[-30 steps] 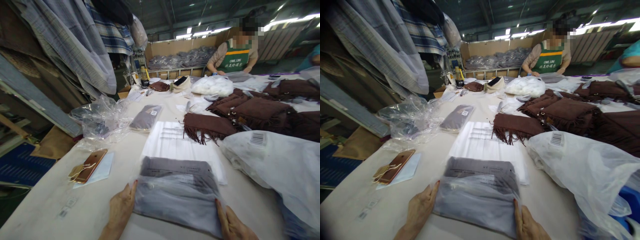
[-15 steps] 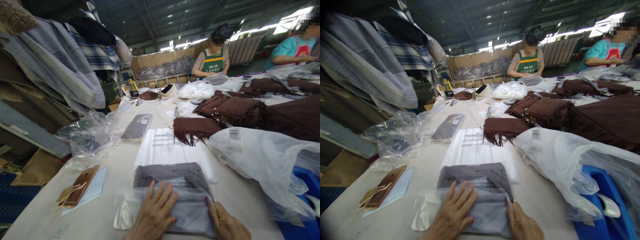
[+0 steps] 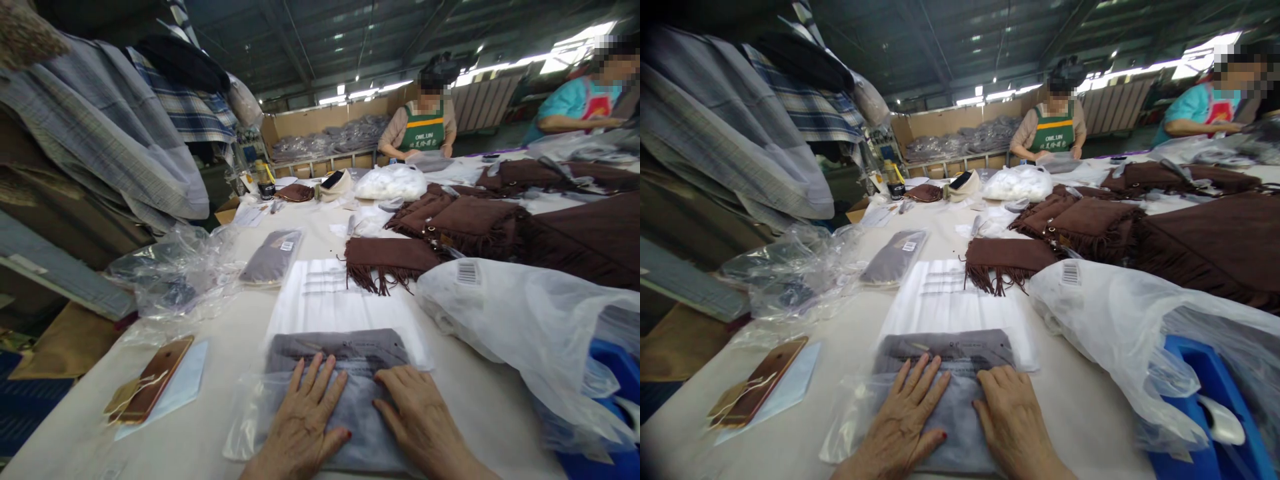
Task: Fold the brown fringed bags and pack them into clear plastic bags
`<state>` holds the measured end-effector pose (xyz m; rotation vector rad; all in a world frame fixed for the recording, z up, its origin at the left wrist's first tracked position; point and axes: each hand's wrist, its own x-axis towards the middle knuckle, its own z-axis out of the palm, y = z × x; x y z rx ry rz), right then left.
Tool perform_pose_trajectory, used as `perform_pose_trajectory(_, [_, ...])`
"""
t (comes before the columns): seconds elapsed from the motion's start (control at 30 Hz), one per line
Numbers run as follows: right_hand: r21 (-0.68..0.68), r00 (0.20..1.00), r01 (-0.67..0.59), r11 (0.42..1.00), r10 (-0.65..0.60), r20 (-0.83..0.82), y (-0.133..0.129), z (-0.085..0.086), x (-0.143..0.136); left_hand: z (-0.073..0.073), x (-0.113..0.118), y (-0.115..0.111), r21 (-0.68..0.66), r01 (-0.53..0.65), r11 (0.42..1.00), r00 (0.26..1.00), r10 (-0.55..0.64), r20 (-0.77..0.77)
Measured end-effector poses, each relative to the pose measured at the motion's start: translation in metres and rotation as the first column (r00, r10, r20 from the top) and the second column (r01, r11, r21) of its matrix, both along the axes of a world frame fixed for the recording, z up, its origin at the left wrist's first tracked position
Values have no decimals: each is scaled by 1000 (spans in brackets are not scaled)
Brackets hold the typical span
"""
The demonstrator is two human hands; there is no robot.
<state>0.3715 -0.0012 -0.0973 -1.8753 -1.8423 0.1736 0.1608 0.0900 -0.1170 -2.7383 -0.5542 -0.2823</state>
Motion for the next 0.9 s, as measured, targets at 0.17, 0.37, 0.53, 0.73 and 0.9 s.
perform_pose_trajectory(0.17, [-347,997,-10,938,-20,-81,14,10,7,-1,0,0,-43,-6,999,1000,6,17])
perform_pose_trajectory(0.37, [-360,998,16,933,-39,-58,8,18,9,-4,0,1,-7,30,1000,998,-29,57])
perform_pose_trajectory(0.53, [-294,984,-17,956,-35,-173,11,14,7,-5,-1,3,26,55,998,996,-56,63])
perform_pose_trajectory(0.73, [-218,987,35,975,-69,-148,16,-5,14,-6,-1,3,27,77,997,994,-79,77])
perform_pose_trajectory(0.9, [-178,986,54,983,-81,-147,1,-7,19,-4,-1,5,54,84,995,993,-88,72])
